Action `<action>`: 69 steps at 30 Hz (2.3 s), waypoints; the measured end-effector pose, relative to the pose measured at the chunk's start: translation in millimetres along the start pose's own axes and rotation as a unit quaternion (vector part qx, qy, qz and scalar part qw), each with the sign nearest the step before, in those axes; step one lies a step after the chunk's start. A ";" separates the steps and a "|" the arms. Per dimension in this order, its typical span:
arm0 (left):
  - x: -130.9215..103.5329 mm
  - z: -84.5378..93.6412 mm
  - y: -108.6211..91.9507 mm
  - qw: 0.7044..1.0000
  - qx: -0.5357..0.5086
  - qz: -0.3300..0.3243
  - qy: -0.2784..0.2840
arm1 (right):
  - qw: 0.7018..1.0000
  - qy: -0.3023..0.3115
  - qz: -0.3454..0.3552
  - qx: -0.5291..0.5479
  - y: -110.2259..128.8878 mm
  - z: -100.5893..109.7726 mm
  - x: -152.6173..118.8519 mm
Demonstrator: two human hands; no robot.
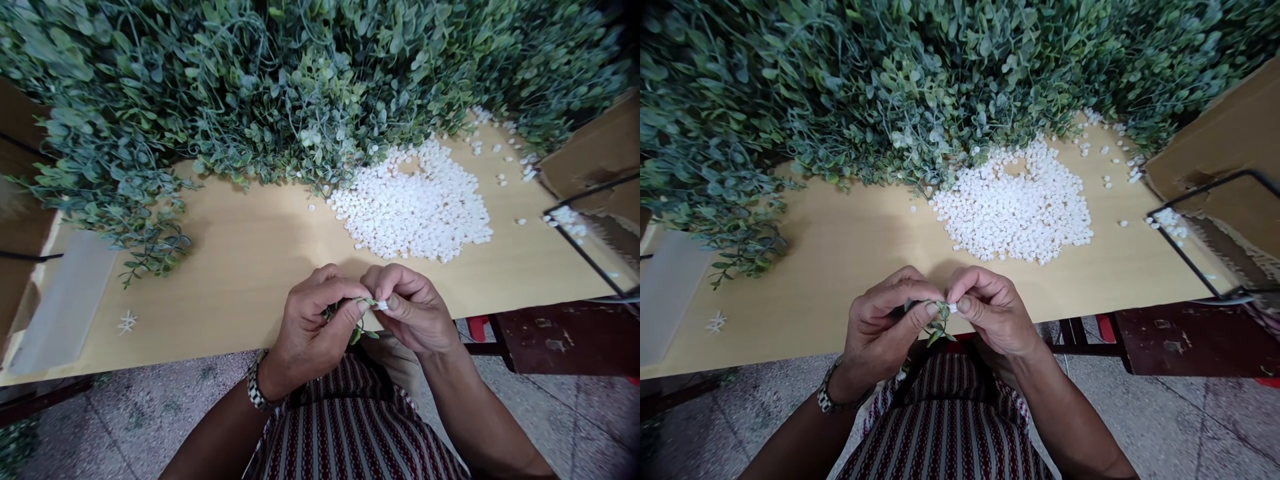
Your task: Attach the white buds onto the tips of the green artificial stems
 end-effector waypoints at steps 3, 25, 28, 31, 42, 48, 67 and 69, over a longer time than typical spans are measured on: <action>-0.1 0.9 -1.9 1.000 0.022 -0.017 -0.002 | 1.000 0.001 0.011 -0.003 0.2 0.1 -1.1; -1.8 -2.0 4.1 0.982 0.172 -0.020 -0.078 | 0.937 -0.117 0.097 -0.314 7.3 -11.5 -13.9; -2.0 -3.1 4.3 0.981 0.174 -0.023 -0.084 | 0.924 -0.147 0.114 -0.335 5.5 -13.4 -18.2; -3.9 -5.4 4.8 0.977 0.192 -0.033 -0.092 | 0.930 -0.168 0.096 -0.314 1.2 -12.1 -21.2; -7.0 -8.3 5.0 0.974 0.193 -0.045 -0.108 | 0.968 -0.168 0.051 -0.182 -3.5 -12.5 -21.1; -5.8 -2.6 8.6 0.996 0.051 -0.036 -0.062 | 0.988 -0.144 0.001 -0.051 -7.3 -3.7 -17.2; -4.7 -2.0 -0.3 0.999 0.024 -0.037 -0.012 | 0.997 -0.063 -0.007 0.046 -2.0 -3.2 -11.1; -4.3 -1.0 -1.2 0.999 0.028 -0.042 -0.011 | 0.997 -0.056 -0.008 0.044 -2.4 -3.3 -11.4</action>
Point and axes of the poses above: each hand's wrist, its own x-axis towards the middle knuckle, its own z-axis out of the back of the hand, y = z × x, the point moved 4 cm from there along x, towards the middle knuckle, and after that the axes turned 4 degrees about y, right-handed, at the moved point
